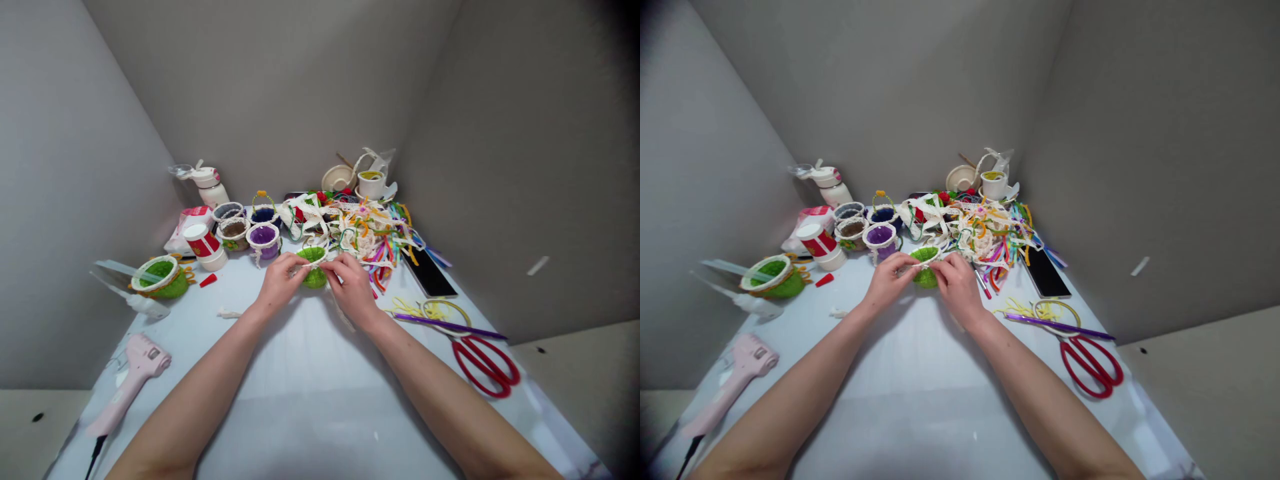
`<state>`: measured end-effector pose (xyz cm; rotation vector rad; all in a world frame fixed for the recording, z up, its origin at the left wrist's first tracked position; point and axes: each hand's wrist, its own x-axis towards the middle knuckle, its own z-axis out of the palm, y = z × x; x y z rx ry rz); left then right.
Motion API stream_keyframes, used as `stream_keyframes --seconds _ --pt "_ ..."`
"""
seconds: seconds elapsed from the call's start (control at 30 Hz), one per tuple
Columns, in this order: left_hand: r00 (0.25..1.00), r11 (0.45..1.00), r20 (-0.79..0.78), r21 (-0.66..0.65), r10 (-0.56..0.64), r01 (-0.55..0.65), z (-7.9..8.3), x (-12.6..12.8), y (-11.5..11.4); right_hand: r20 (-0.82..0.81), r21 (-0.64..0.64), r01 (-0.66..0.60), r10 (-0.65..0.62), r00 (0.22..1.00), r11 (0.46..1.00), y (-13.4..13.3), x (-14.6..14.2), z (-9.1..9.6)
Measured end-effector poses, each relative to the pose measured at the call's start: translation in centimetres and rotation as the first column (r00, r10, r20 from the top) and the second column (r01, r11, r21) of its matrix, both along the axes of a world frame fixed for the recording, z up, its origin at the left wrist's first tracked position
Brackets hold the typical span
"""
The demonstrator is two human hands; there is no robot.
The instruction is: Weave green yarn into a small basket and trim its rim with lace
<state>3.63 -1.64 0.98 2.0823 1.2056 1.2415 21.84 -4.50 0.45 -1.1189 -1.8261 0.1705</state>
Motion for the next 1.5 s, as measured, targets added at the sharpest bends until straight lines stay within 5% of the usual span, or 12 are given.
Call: stream_keyframes --seconds 0.63,0.8,0.97,1.1,1.27,1.4,1.5 --pt "0.995 0.991 -0.095 0.131 0.010 0.003 -0.3 0.8 -0.8 0.029 -0.026 0.060 -0.060 0.998 0.998 -1.0 -0.7 0.5" --pt "0.994 0.986 -0.113 0.166 0.004 0.014 -0.6 1.3 -1.3 -0.148 -0.193 0.059 -0.088 0.985 0.979 -1.1 -1.2 0.3" --pt "0.992 0.985 -0.120 0.164 -0.035 0.055 -0.8 1.2 -1.7 -0.379 -0.385 -0.073 -0.086 0.921 0.920 -1.0 -0.8 0.8" --pt "0.990 0.985 -0.138 0.161 -0.036 0.058 -1.2 0.9 -1.7 -0.031 -0.259 0.023 -0.032 0.999 0.966 -0.2 0.6 2.5" --pt "0.986 0.984 -0.166 0.169 -0.032 0.060 -1.6 0.9 -1.7 0.357 -0.236 0.039 0.050 0.933 0.971 2.1 0.8 3.8" --pt "0.985 0.983 -0.167 0.170 -0.041 0.069 -1.6 0.8 -1.8 0.401 -0.361 -0.003 0.158 0.902 0.933 3.3 0.0 4.1" --pt "0.984 0.981 -0.167 0.171 -0.061 0.090 -1.7 0.8 -1.9 0.242 -0.344 -0.023 0.112 0.964 0.939 3.8 -0.6 4.3"
